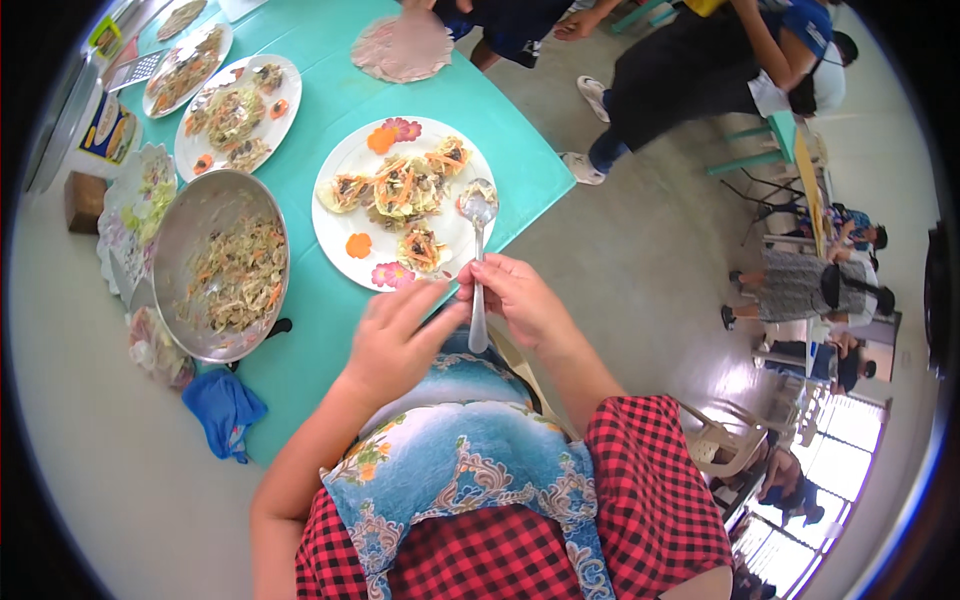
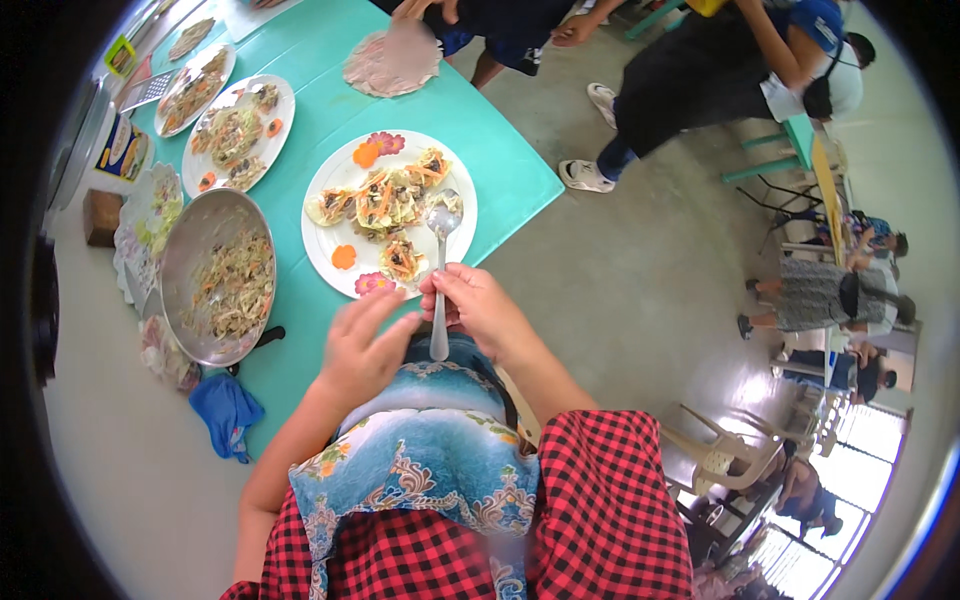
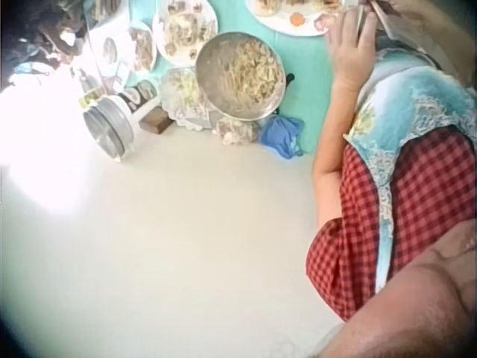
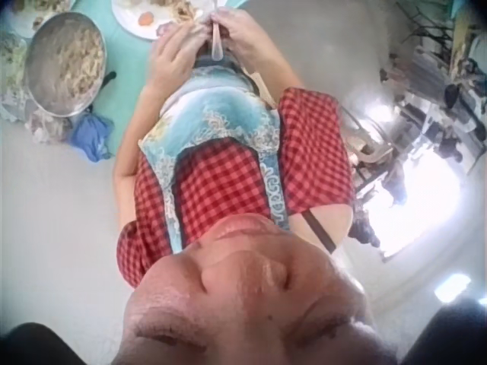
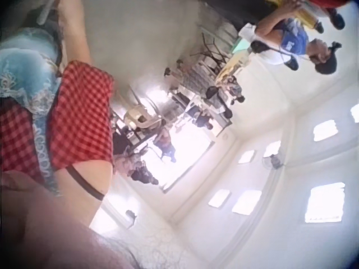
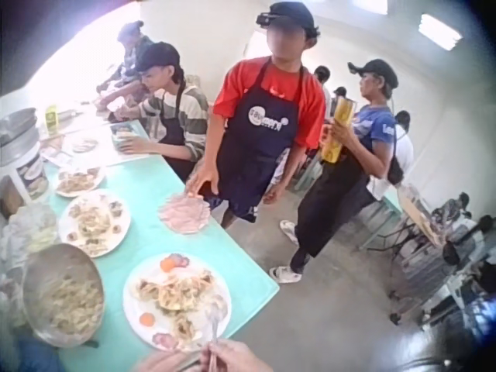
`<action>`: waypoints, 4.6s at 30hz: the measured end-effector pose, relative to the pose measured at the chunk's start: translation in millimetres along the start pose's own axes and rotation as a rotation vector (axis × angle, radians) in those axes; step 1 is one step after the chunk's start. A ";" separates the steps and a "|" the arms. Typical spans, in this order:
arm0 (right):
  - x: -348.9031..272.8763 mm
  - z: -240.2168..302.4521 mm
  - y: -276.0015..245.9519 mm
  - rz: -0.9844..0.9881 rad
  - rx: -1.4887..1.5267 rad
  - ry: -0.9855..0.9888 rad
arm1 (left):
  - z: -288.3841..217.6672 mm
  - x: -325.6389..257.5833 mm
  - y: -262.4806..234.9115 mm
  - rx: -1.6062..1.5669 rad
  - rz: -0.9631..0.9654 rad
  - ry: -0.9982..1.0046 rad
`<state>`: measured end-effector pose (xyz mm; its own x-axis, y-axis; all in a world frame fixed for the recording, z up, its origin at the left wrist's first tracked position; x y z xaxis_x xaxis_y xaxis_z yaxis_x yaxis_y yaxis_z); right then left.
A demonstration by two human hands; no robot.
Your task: The person scoops a shredded vegetable mixture from a metal bowl using a spoon and places it onto small, round, flat breads arranged on a plate. They use their hands to adjust the filling and the breads. Other people are visible in the background.
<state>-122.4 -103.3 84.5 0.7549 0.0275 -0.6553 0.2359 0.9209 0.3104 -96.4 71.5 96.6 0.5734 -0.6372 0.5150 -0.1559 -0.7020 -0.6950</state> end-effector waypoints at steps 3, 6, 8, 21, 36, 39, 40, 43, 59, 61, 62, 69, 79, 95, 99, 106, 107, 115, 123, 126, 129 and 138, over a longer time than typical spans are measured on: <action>3.0 11.9 -15.1 -0.072 -0.289 -0.074 | 25.9 -23.3 -33.6 0.060 -0.062 -0.162; 8.2 19.4 -30.1 -0.205 -0.500 -0.164 | 55.0 -39.0 -71.1 0.120 -0.273 -0.247; 16.0 19.9 -42.9 -0.356 -0.705 -0.202 | 68.5 -46.3 -93.0 0.158 -0.364 -0.303; 37.0 38.2 -38.1 -0.458 -1.403 -0.160 | 77.7 -56.5 -139.5 0.083 -0.714 -0.477; 58.3 34.5 -32.9 -0.374 -1.544 -0.263 | 74.5 -47.9 -139.8 0.160 -0.781 -0.559; 51.8 37.4 -30.9 -0.392 -1.494 -0.316 | 75.6 -50.5 -142.2 0.192 -0.776 -0.569; 48.9 40.0 -32.1 -0.415 -1.486 -0.319 | 75.9 -51.3 -143.1 0.208 -0.772 -0.573; 49.3 42.7 -36.9 -0.445 -1.493 -0.315 | 77.3 -53.1 -144.6 0.229 -0.783 -0.564; 36.8 49.3 -38.4 -0.272 -1.509 -0.119 | 82.4 -59.8 -150.0 0.211 -0.829 -0.614; 40.2 46.6 -37.8 -0.258 -1.496 -0.102 | 83.1 -60.3 -149.9 0.210 -0.827 -0.602; 41.6 45.6 -38.7 -0.256 -1.488 -0.092 | 83.3 -58.9 -150.0 0.206 -0.821 -0.604; 58.8 42.8 -39.3 -0.186 -1.346 -0.164 | 79.1 -55.1 -154.2 0.220 -0.842 -0.612; 59.0 46.3 -39.9 -0.211 -1.390 -0.177 | 84.7 -62.6 -155.6 0.204 -0.869 -0.577; 8.9 83.1 -25.2 -0.417 -1.377 -0.233 | 80.4 -74.9 -159.3 0.221 -0.944 -0.605; -3.6 79.9 10.5 -0.238 -1.455 -0.587 | 81.3 -78.2 -157.5 0.143 -0.988 -0.608; 11.8 49.3 59.6 -0.136 -1.819 -0.516 | 81.0 -90.4 -160.6 0.149 -1.013 -0.627; 12.5 46.5 64.4 -0.138 -1.851 -0.474 | 81.2 -93.9 -161.7 0.130 -1.020 -0.645; 5.7 81.7 58.0 -0.217 -1.674 -0.718 | 80.2 -116.6 -168.8 0.126 -1.020 -0.672; -8.5 119.9 28.1 -0.098 -0.969 -0.505 | 78.8 -102.0 -156.2 0.111 -0.938 -0.662; 5.4 107.4 9.3 -0.010 -0.815 -0.401 | 76.1 -89.5 -150.0 0.157 -0.910 -0.680; 17.5 91.1 -13.5 0.049 -0.760 -0.369 | 74.5 -81.4 -142.5 0.189 -0.933 -0.686; 12.8 40.2 3.9 0.264 -0.306 -0.096 | 64.3 -71.9 -121.8 0.312 -0.894 -0.774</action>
<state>-87.2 -115.0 105.0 0.8221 0.2548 -0.5091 -0.1551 0.9607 0.2304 -67.0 223.3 112.0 0.7234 0.4625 0.5126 0.6769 -0.6213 -0.3946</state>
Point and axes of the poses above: each hand's wrist, its own x-axis towards the middle knuckle, its own y-axis out of the palm, z = x × y, the point moved 2 cm from there along x, towards the middle knuckle, and after that the axes turned 2 degrees about -y, right-handed, at the moved point
